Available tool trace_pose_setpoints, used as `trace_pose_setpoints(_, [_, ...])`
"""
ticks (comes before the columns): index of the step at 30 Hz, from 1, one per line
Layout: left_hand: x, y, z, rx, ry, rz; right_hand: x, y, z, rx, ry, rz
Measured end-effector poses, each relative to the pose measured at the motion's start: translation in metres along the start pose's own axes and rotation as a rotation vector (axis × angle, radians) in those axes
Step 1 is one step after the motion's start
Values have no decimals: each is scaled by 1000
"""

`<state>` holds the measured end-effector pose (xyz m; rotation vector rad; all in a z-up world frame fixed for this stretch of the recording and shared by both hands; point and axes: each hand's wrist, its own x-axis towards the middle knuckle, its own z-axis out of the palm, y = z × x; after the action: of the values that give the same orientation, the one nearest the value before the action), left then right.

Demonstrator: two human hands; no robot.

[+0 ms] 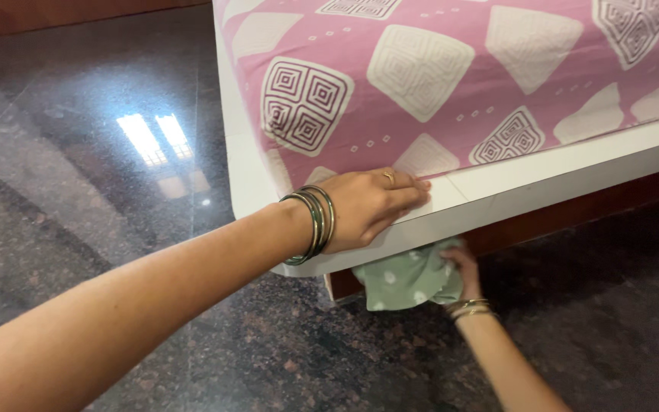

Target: The person wipes the side and edge of a mattress with a light green cloth. They smooth the fitted sheet over the mattress edge while continuing to wipe the white side panel along the length of the bed.

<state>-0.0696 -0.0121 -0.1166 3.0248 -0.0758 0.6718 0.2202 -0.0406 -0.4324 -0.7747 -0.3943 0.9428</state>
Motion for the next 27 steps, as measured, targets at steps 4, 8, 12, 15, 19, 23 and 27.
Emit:
trace_pose_setpoints(4, [20, 7, 0, -15, -22, -81, -37, -27, 67, 137, -123, 77])
trace_pose_setpoints(8, [25, 18, 2, -49, 1, -152, -105, -22, 150, 42, -283, 142])
trace_pose_setpoints(12, [23, 19, 0, -74, 5, -178, -128, -18, 188, -114, -407, 145])
trace_pose_setpoints(15, [19, 17, 0, -53, 23, -118, -90, -33, 150, -7, -361, 61])
trace_pose_setpoints(19, [18, 18, -1, -70, 19, -128, -2, -94, 58, 813, -95, 211])
trace_pose_setpoints(23, [21, 21, -5, -99, -6, -177, 40, -203, 4, 734, -126, -7])
trace_pose_setpoints(27, [22, 21, -4, -104, -31, -190, 31, -263, -12, 570, 8, -208])
